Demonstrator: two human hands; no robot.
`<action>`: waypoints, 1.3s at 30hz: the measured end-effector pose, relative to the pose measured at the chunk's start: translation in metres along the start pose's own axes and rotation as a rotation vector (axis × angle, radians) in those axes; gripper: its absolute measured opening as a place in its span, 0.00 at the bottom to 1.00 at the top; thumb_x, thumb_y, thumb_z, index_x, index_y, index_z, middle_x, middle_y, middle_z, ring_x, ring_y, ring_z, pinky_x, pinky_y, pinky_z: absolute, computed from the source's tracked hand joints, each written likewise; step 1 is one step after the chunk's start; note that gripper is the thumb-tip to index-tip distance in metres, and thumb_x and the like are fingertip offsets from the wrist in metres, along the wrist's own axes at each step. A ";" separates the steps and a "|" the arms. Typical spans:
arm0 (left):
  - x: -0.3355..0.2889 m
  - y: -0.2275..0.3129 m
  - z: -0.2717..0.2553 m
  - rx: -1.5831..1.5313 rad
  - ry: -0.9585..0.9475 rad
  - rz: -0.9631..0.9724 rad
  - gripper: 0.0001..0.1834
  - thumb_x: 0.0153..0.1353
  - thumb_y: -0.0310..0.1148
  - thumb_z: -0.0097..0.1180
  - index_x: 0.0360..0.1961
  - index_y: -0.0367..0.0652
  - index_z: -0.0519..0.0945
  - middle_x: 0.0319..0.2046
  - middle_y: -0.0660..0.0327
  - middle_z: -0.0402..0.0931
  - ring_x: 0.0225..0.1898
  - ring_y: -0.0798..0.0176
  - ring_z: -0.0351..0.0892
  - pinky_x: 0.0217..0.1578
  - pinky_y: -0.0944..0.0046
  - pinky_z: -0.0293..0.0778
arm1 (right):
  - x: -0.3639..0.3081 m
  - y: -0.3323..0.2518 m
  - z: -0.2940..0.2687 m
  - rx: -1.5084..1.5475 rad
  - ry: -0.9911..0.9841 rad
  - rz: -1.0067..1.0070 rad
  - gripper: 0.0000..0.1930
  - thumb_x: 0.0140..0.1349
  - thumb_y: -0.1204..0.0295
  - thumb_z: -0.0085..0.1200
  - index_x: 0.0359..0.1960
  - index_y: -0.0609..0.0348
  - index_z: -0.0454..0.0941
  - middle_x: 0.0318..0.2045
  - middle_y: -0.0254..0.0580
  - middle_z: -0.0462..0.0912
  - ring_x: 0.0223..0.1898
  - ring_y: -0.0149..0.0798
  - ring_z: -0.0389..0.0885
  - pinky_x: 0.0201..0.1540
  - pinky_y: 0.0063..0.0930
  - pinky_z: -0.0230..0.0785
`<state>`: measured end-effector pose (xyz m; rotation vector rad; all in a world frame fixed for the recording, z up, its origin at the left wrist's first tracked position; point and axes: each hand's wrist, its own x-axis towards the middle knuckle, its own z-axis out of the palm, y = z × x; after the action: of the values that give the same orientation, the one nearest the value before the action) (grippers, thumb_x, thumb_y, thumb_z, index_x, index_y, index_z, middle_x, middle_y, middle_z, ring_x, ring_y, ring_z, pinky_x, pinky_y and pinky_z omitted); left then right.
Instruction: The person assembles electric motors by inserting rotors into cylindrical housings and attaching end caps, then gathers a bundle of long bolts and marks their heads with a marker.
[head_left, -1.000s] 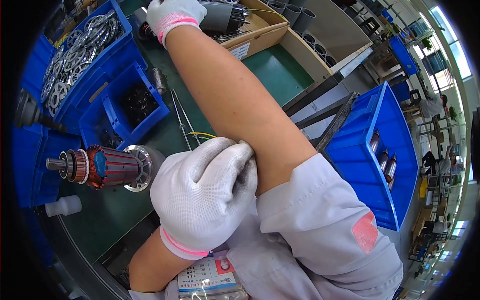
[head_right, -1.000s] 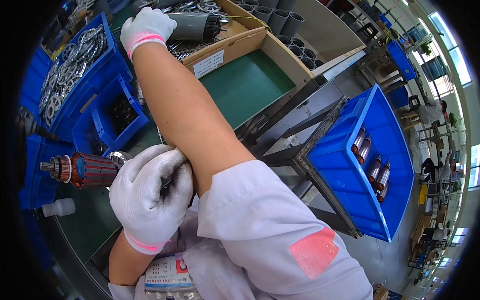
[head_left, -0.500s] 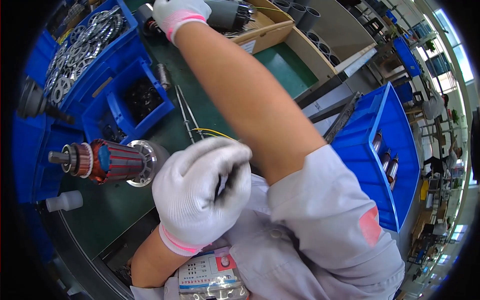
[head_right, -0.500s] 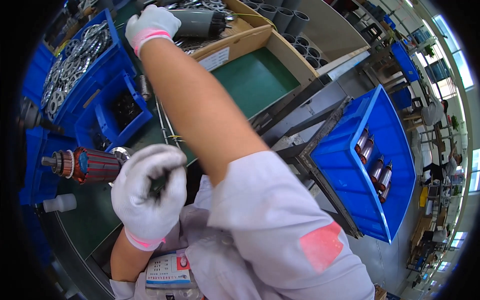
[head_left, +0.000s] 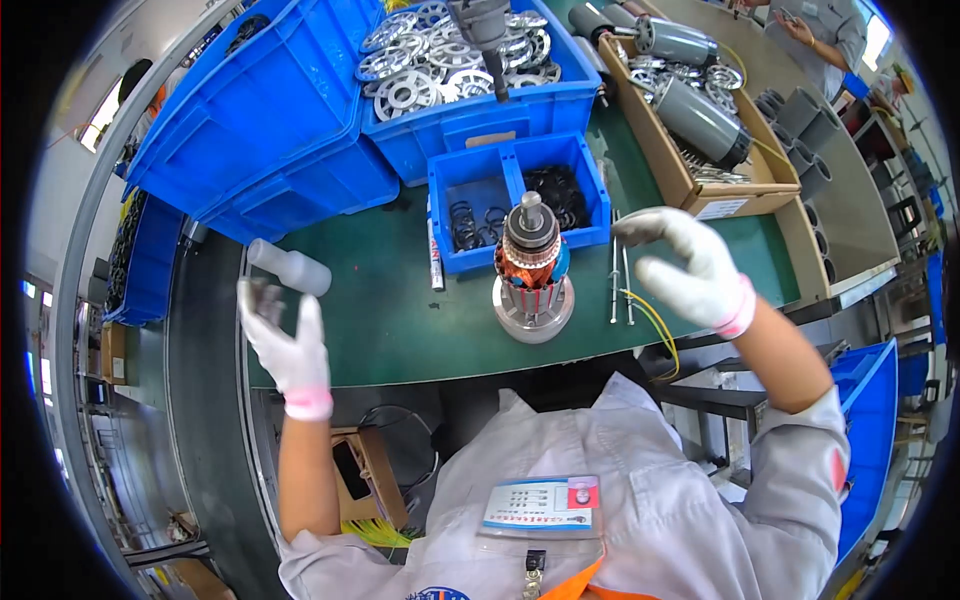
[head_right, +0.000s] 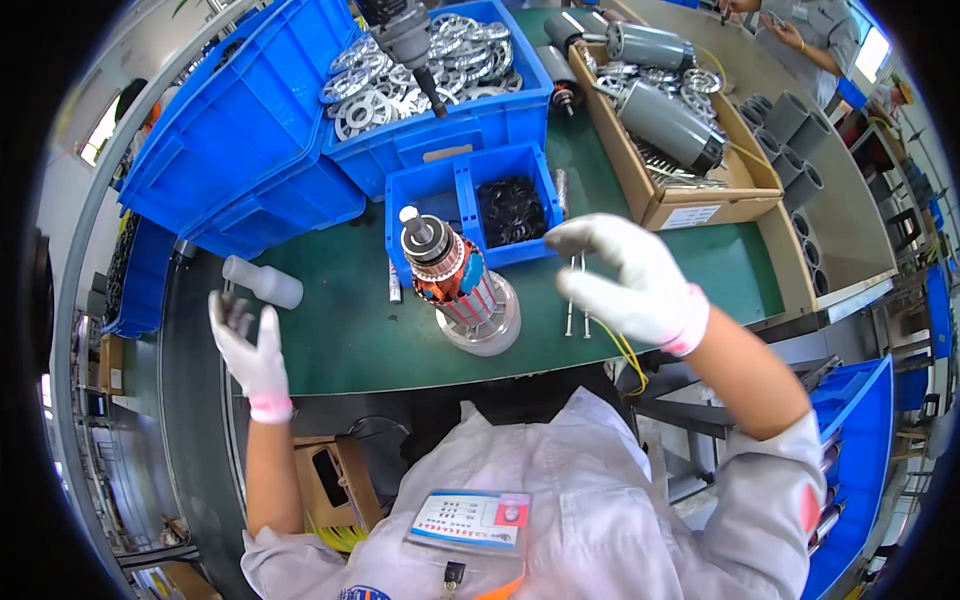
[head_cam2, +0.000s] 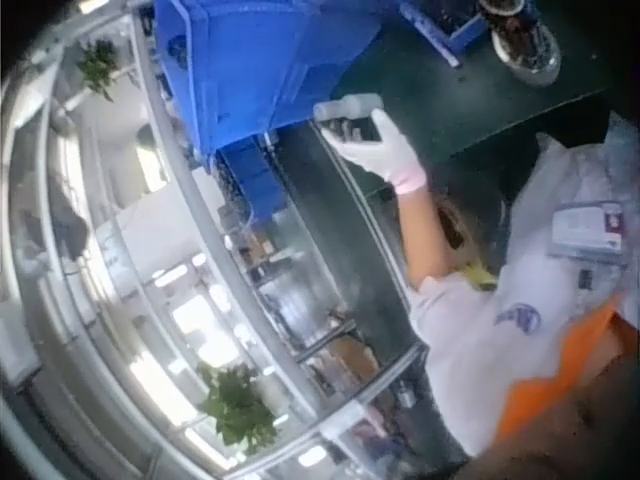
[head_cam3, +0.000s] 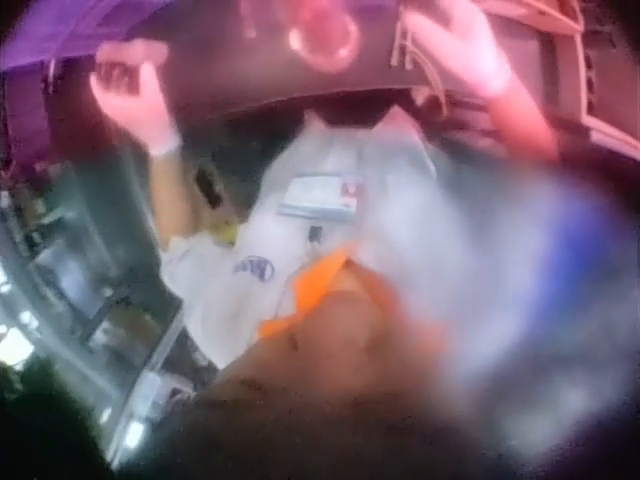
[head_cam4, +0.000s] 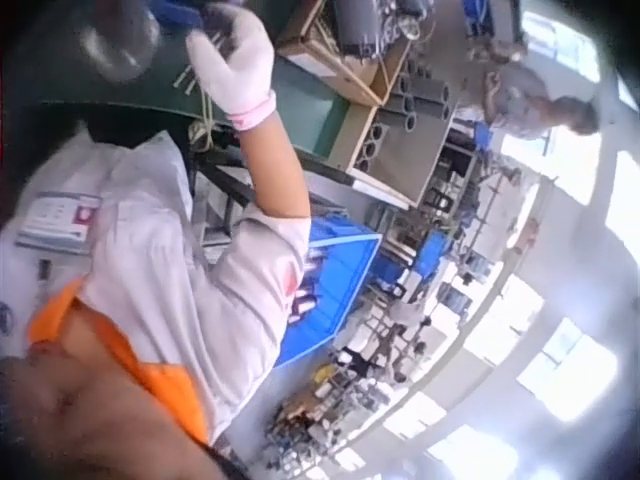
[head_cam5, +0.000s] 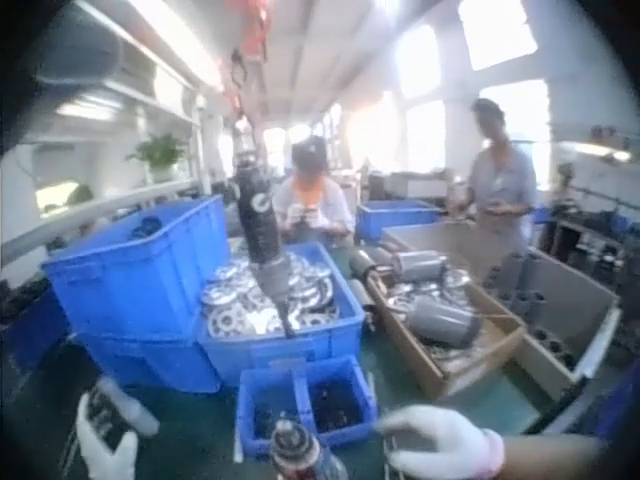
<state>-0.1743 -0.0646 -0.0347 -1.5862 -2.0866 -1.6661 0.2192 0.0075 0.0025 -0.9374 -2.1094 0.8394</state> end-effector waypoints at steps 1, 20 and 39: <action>0.013 -0.018 0.004 0.072 0.089 -0.018 0.41 0.49 0.25 0.62 0.63 0.37 0.55 0.58 0.48 0.61 0.58 0.56 0.64 0.58 0.59 0.60 | 0.000 0.001 0.011 0.017 0.000 -0.032 0.22 0.51 0.69 0.58 0.48 0.65 0.73 0.43 0.49 0.78 0.45 0.42 0.77 0.50 0.32 0.68; 0.031 0.186 0.049 -0.953 -0.057 0.394 0.37 0.43 0.26 0.53 0.58 0.24 0.60 0.48 0.45 0.70 0.48 0.54 0.74 0.51 0.56 0.69 | 0.063 -0.061 0.073 0.728 0.655 -0.518 0.39 0.56 0.56 0.58 0.62 0.69 0.54 0.57 0.52 0.66 0.59 0.44 0.64 0.64 0.39 0.50; -0.025 0.103 0.113 -0.801 -0.683 0.024 0.47 0.35 0.24 0.53 0.63 0.32 0.53 0.46 0.52 0.70 0.46 0.57 0.73 0.52 0.57 0.67 | 0.035 0.059 -0.128 -0.564 0.376 0.096 0.17 0.53 0.60 0.49 0.35 0.59 0.79 0.29 0.52 0.80 0.33 0.52 0.80 0.39 0.40 0.72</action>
<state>-0.0307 -0.0078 -0.0240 -2.7079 -1.6124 -2.3775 0.3215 0.1024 0.0410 -1.3690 -1.9990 0.0750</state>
